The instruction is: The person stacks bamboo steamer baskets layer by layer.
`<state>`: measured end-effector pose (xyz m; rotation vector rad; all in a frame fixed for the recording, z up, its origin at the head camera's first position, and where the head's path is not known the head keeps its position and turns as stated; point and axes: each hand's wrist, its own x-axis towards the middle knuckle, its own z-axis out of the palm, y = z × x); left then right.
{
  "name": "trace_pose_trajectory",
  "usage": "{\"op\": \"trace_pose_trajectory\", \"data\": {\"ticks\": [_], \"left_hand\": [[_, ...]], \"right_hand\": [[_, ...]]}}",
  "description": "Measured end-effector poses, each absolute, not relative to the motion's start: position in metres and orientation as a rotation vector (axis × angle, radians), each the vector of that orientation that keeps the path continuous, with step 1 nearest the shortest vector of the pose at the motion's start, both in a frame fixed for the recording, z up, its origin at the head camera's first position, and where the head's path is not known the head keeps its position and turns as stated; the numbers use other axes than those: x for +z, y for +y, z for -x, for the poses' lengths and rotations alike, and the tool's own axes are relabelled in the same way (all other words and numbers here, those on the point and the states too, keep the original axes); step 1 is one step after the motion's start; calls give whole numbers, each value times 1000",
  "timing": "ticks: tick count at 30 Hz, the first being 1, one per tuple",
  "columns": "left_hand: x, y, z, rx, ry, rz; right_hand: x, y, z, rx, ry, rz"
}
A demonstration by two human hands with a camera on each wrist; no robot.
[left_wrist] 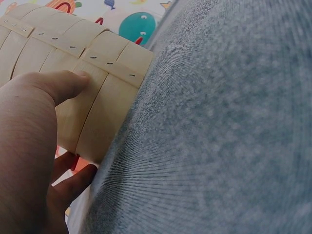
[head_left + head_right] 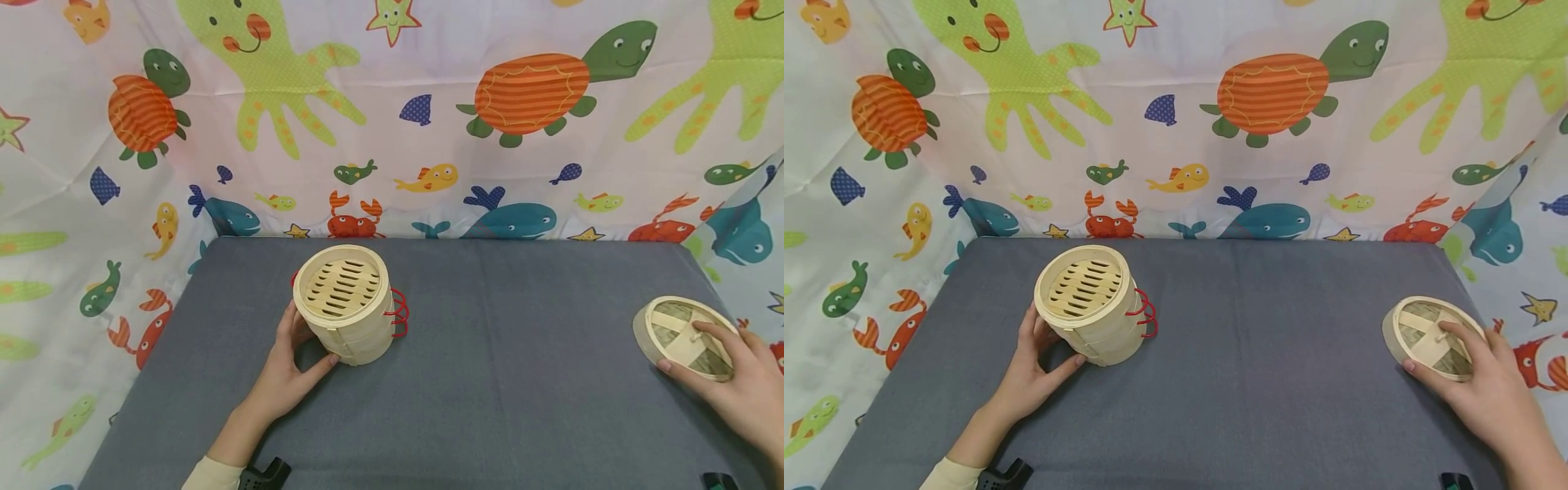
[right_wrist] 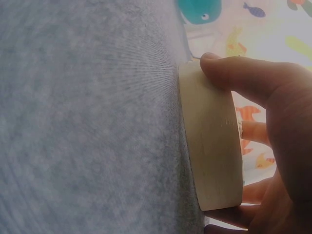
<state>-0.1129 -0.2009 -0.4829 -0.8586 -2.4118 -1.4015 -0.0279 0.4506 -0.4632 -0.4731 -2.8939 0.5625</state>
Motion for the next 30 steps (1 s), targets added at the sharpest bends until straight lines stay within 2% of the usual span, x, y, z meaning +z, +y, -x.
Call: {"op": "trace_pose_trajectory", "data": {"ticks": [30], "left_hand": [[-483,-202,114,-1405,-2410,857]], "right_hand": [[-455,447,27,668,-2790,593]]}}
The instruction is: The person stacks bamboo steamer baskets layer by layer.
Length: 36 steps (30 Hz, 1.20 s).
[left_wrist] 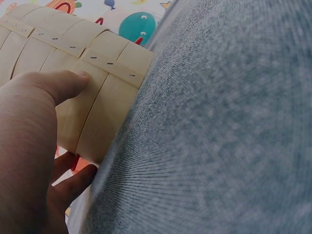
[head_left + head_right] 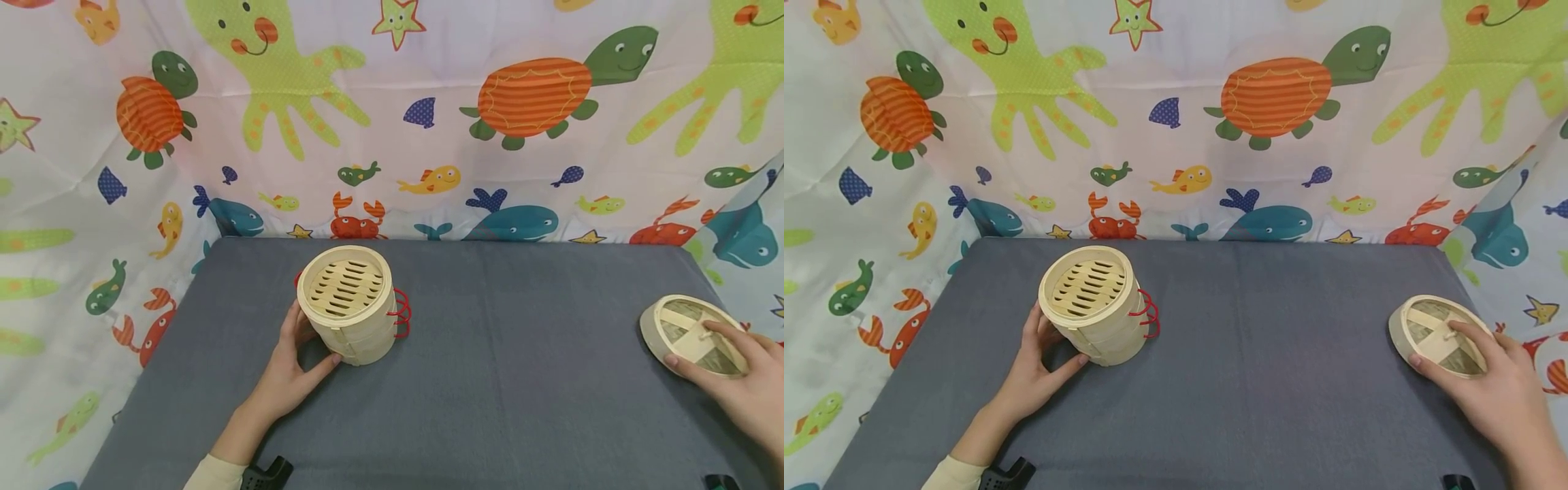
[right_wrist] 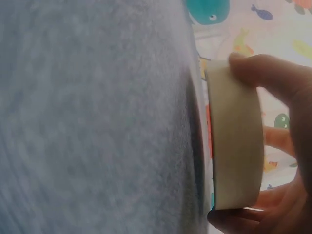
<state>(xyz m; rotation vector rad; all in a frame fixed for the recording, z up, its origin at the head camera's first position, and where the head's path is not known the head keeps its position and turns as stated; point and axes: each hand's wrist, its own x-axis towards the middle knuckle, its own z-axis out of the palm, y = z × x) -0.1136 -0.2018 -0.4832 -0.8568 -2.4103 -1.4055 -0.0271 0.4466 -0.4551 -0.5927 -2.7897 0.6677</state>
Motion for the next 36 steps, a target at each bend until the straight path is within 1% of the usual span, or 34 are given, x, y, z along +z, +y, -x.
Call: {"op": "trace_pose_trajectory", "data": {"ticks": [16,31,36], "left_hand": [[-484,-201,112,-1419,-2425,834],[-484,-201,112,-1433,-2411,855],[-475,-196,108,-1425,-2396,864]], "right_hand": [[-433,434,31,670,-2726,543],[-421,428,35,645,-2712,516],[-415,428,37,717,-2621,447]]}}
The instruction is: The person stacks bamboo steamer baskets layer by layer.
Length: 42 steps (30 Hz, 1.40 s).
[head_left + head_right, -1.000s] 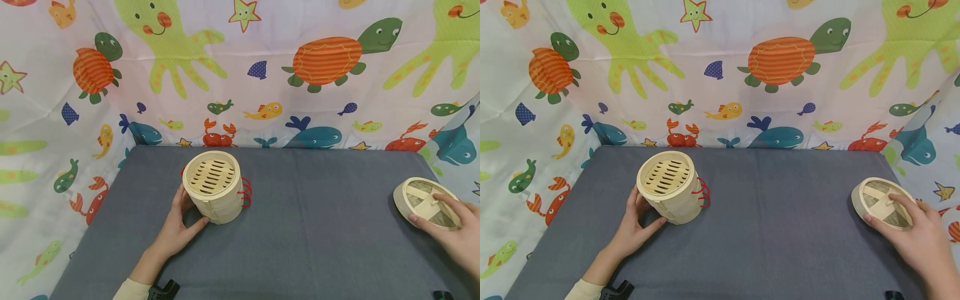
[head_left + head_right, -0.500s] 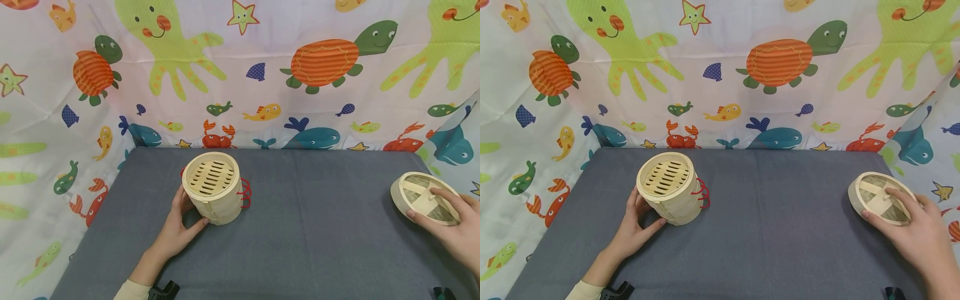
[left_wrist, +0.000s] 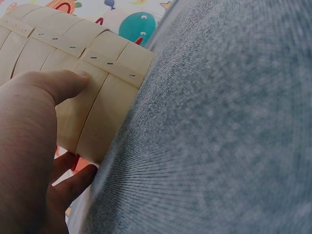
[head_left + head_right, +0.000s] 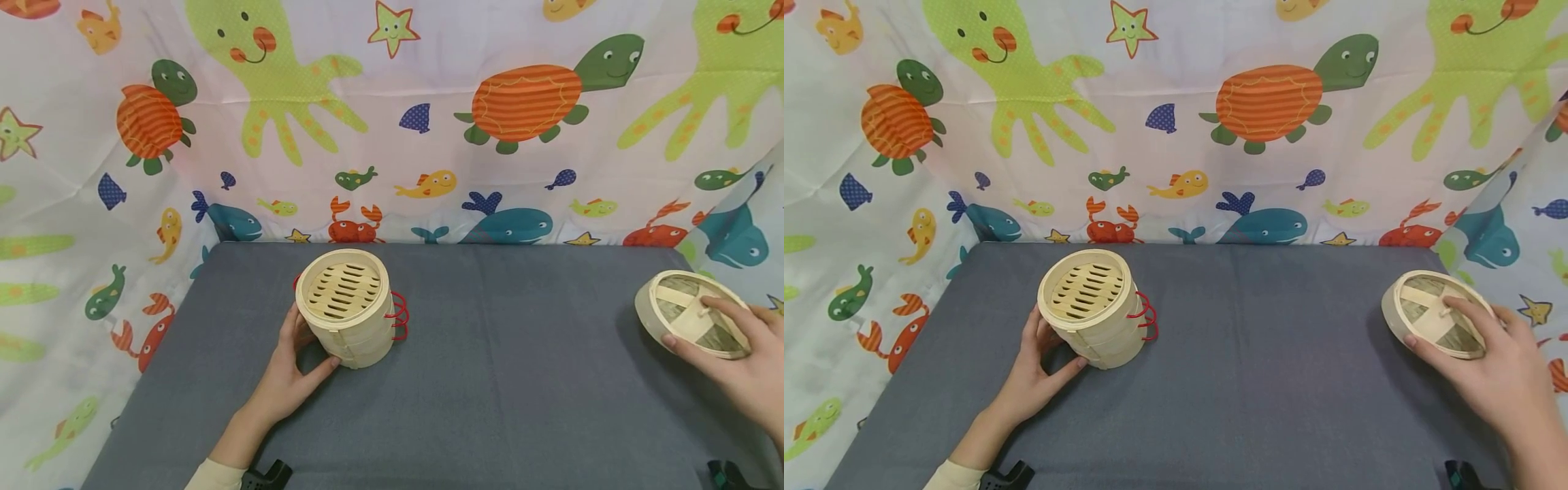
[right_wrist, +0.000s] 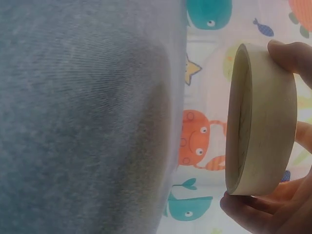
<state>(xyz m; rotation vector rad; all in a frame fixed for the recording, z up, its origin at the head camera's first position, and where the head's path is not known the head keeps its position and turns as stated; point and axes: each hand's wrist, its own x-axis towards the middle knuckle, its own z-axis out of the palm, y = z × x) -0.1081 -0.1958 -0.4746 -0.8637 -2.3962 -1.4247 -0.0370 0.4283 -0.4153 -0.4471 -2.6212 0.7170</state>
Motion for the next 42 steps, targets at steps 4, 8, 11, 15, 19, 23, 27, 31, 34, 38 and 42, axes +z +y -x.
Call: {"op": "trace_pose_trajectory", "data": {"ticks": [4,8,11,15,19,23,27,31,34,38,42], "left_hand": [[-459,-190,103,-1433,-2388,861],[-450,-187,99,-1429,-2393,859],[-448,-187,98,-1435,-2391,861],[-451,-188,100,-1437,-2385,868],[-454,-189,102,-1435,-2375,877],[-455,-189,102,-1438,-2365,882],[-452,-189,100,-1427,-2369,881],[-452,-189,100,-1416,-2372,883],[-460,-191,103,-1421,-2368,882],[-475,-196,108,-1413,-2382,869],[-485,-201,110,-1401,-2400,862]], "right_hand": [[-410,427,40,739,-2578,413],[-405,425,43,725,-2586,399],[-402,422,45,713,-2588,387],[-397,416,48,650,-2620,384],[-393,409,50,610,-2652,341],[-390,402,52,628,-2678,321],[-387,396,54,627,-2727,337],[-385,394,55,616,-2740,332],[-384,392,56,593,-2740,326],[-384,391,57,562,-2745,331],[-383,390,57,566,-2734,306]]}}
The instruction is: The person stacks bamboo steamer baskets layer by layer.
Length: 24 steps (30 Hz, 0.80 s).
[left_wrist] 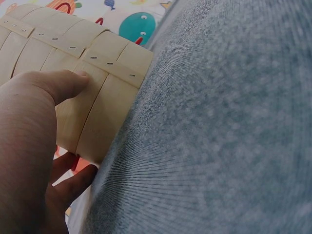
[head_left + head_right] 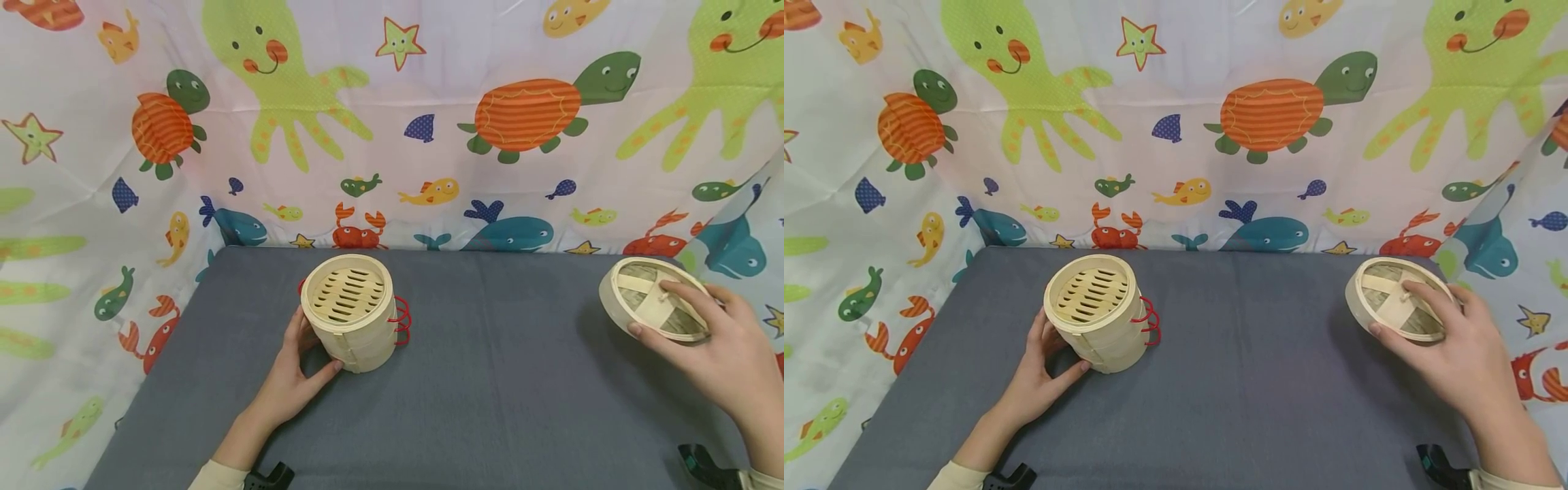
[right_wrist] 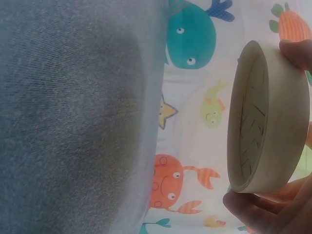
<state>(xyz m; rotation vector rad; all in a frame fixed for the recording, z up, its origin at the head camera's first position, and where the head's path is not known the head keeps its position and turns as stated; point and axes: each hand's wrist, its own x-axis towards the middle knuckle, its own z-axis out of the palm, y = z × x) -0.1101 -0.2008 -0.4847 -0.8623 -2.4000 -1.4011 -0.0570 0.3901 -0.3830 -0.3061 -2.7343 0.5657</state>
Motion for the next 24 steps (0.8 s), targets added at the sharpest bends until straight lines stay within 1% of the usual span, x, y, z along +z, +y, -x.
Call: {"op": "trace_pose_trajectory", "data": {"ticks": [24], "left_hand": [[-485,-202,109,-1402,-2411,854]], "right_hand": [[-367,363,67,612,-2674,163]]}}
